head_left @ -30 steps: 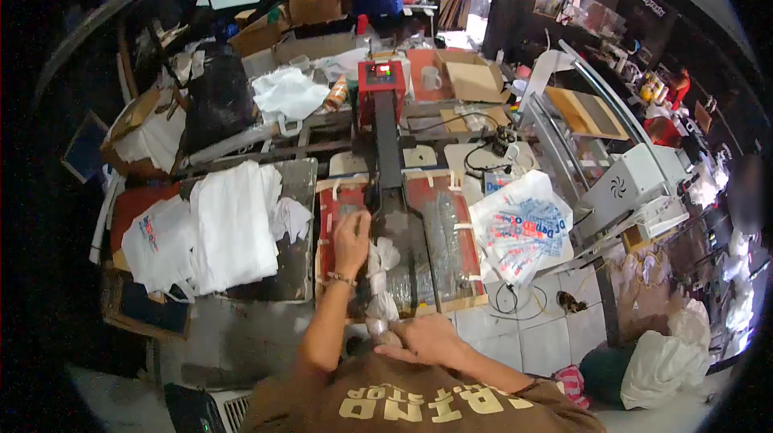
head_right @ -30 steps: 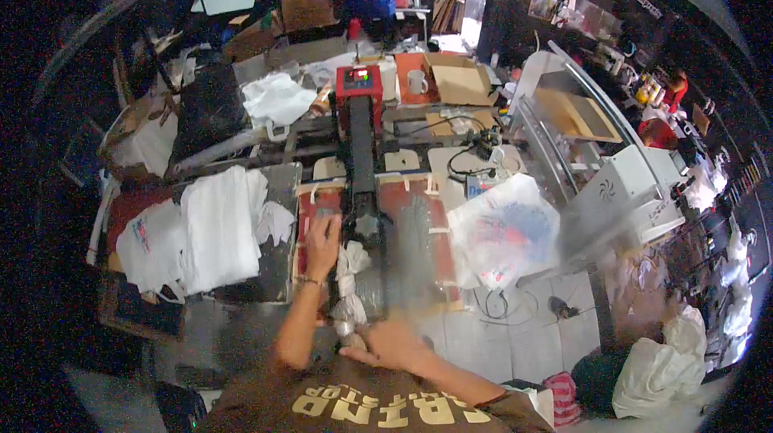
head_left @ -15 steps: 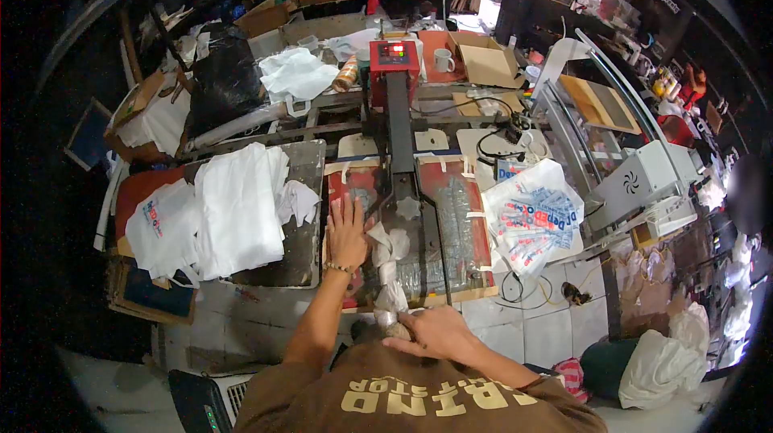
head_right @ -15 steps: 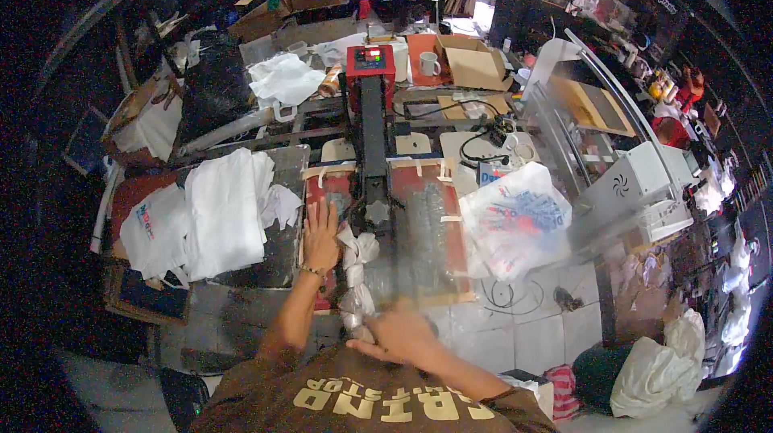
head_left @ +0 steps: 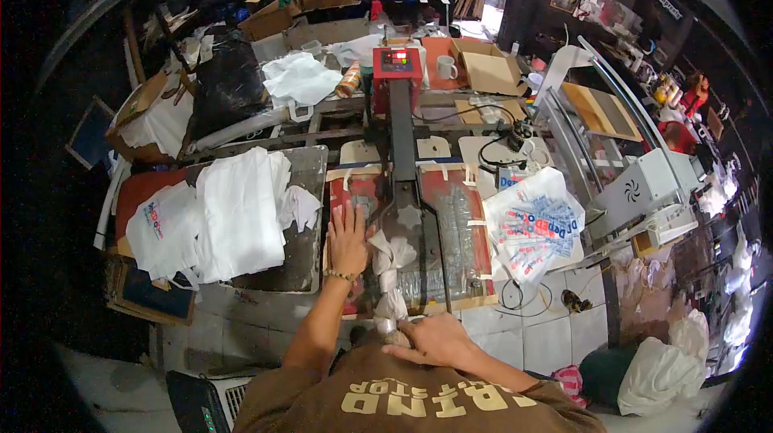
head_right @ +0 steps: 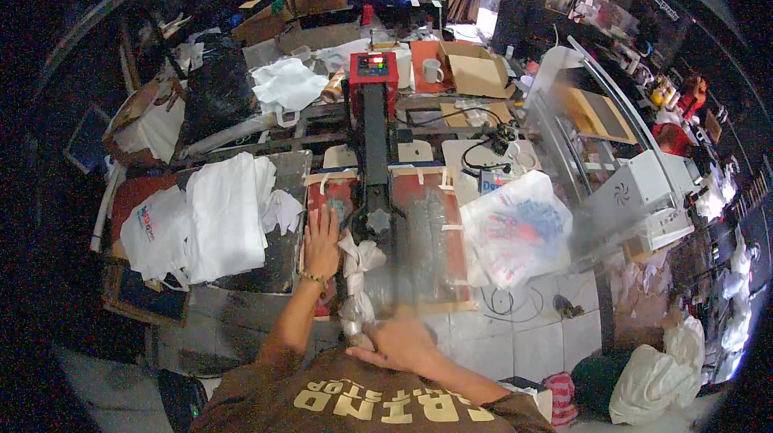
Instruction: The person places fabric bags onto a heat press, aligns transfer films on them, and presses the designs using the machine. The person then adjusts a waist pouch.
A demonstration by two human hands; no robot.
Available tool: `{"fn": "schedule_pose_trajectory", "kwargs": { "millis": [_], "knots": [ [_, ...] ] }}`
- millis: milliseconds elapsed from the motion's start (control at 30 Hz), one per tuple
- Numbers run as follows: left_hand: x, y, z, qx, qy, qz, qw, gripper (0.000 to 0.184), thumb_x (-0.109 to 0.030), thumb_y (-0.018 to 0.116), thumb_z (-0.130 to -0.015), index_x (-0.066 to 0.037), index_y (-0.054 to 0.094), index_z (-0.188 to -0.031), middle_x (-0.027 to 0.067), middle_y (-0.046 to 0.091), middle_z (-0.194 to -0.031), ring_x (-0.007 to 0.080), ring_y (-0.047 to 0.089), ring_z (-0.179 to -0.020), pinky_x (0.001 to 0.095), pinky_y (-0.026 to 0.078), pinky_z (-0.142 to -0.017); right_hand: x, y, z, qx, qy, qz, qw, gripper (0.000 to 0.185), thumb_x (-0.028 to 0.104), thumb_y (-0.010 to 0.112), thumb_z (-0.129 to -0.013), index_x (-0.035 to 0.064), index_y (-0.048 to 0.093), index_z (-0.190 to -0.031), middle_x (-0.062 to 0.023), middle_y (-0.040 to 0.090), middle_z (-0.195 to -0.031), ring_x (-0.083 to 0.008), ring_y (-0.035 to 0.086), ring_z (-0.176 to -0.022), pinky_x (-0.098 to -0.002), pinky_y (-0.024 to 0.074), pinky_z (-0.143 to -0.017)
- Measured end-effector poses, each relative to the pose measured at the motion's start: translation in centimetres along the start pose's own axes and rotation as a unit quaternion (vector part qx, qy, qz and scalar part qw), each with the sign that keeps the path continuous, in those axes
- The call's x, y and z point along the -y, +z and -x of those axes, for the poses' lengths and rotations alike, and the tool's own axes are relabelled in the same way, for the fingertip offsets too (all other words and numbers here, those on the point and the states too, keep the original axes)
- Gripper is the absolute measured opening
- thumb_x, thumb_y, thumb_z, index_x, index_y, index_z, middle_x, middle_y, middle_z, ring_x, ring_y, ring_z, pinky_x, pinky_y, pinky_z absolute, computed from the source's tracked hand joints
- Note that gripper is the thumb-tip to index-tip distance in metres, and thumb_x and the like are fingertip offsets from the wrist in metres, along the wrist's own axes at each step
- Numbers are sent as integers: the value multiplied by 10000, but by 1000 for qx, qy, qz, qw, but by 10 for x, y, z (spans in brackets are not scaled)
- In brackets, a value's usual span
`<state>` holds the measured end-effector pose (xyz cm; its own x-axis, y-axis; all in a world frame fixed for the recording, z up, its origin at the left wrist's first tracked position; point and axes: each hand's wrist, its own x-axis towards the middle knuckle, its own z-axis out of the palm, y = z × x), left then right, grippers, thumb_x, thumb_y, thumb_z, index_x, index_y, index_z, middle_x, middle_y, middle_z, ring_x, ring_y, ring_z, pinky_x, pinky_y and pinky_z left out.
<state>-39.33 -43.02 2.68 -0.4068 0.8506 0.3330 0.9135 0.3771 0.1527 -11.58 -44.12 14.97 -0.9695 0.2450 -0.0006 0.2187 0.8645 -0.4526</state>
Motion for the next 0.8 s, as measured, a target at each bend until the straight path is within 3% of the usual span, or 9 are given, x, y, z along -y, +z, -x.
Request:
{"fn": "schedule_pose_trajectory", "kwargs": {
  "millis": [367, 433, 467, 500, 567, 600, 633, 733, 800],
  "knots": [
    [-2, -4, -2, -35, -4, 36, 999, 541, -199, 550, -947, -32, 441, -1450, 199, 299, -1580, 474, 277, -1430, 599, 290, -1123, 1, -4, -1, -14, -6, -31, 999, 662, 670, 504, -908, 38, 692, -850, -168, 611, -581, -363, 629, -545, -457, 486, -509],
    [2, -7, -7, -6, -21, 101, 995, 492, -258, 567, -968, -23, 503, -1396, 213, 330, -1557, 487, 280, -1421, 578, 299, -1125, 2, -4, -1, -13, -7, -31, 999, 662, 668, 504, -909, 36, 692, -856, -169, 612, -582, -363, 630, -545, -457, 485, -509],
    [8, -6, -12, -29, -4, 107, 994, 453, -278, 573, -974, -5, 548, -1335, 233, 420, -1486, 459, 380, -1362, 509, 348, -1108, 1, -4, -1, -12, -9, -29, 999, 662, 667, 505, -910, 33, 692, -863, -170, 613, -583, -363, 630, -545, -457, 485, -508],
    [8, -5, -17, -27, -2, 108, 994, 453, -278, 573, -974, -5, 548, -1335, 233, 420, -1486, 459, 380, -1362, 509, 348, -1108, 1, -3, 0, -12, -6, -30, 999, 662, 667, 505, -910, 33, 692, -863, -170, 613, -583, -363, 630, -545, -457, 485, -508],
    [5, -14, -28, -106, -75, 313, 941, 340, -200, 602, -950, 3, 623, -1222, 217, 581, -1304, 436, 493, -1255, 476, 353, -1105, 1, 0, 1, -34, -16, -24, 999, 662, 665, 507, -910, 32, 692, -860, -170, 611, -577, -361, 630, -540, -452, 484, -504],
    [7, -20, -36, -121, -12, 303, 945, 414, -279, 566, -988, 22, 568, -1272, 192, 631, -1205, 345, 607, -1096, 393, 467, -968, 1, -2, 1, -34, -16, -24, 999, 662, 665, 507, -910, 32, 692, -860, -170, 611, -577, -361, 630, -540, -452, 484, -504],
    [2, -24, -41, -120, -12, 303, 945, 414, -279, 566, -988, 22, 568, -1272, 192, 631, -1205, 345, 607, -1096, 393, 467, -968, 2, -3, 0, -36, -15, -19, 999, 660, 665, 509, -910, 32, 693, -862, -171, 614, -581, -361, 630, -539, -453, 486, -505],
    [-47, -65, -47, 97, -190, 566, 797, 541, -338, 696, -926, 18, 516, -1291, 98, 651, -970, 150, 617, -756, 298, 498, -719, 4, -1, 2, -49, -13, -5, 999, 659, 665, 511, -908, 33, 692, -866, -172, 619, -589, -361, 630, -538, -452, 490, -508],
    [-58, -57, -48, 95, -188, 567, 797, 564, -328, 725, -903, 20, 497, -1284, 101, 640, -955, 138, 608, -742, 295, 493, -702, 6, -1, 4, -60, -13, 3, 998, 658, 665, 512, -908, 33, 691, -867, -172, 622, -594, -361, 630, -537, -451, 493, -510]
  ]
}}
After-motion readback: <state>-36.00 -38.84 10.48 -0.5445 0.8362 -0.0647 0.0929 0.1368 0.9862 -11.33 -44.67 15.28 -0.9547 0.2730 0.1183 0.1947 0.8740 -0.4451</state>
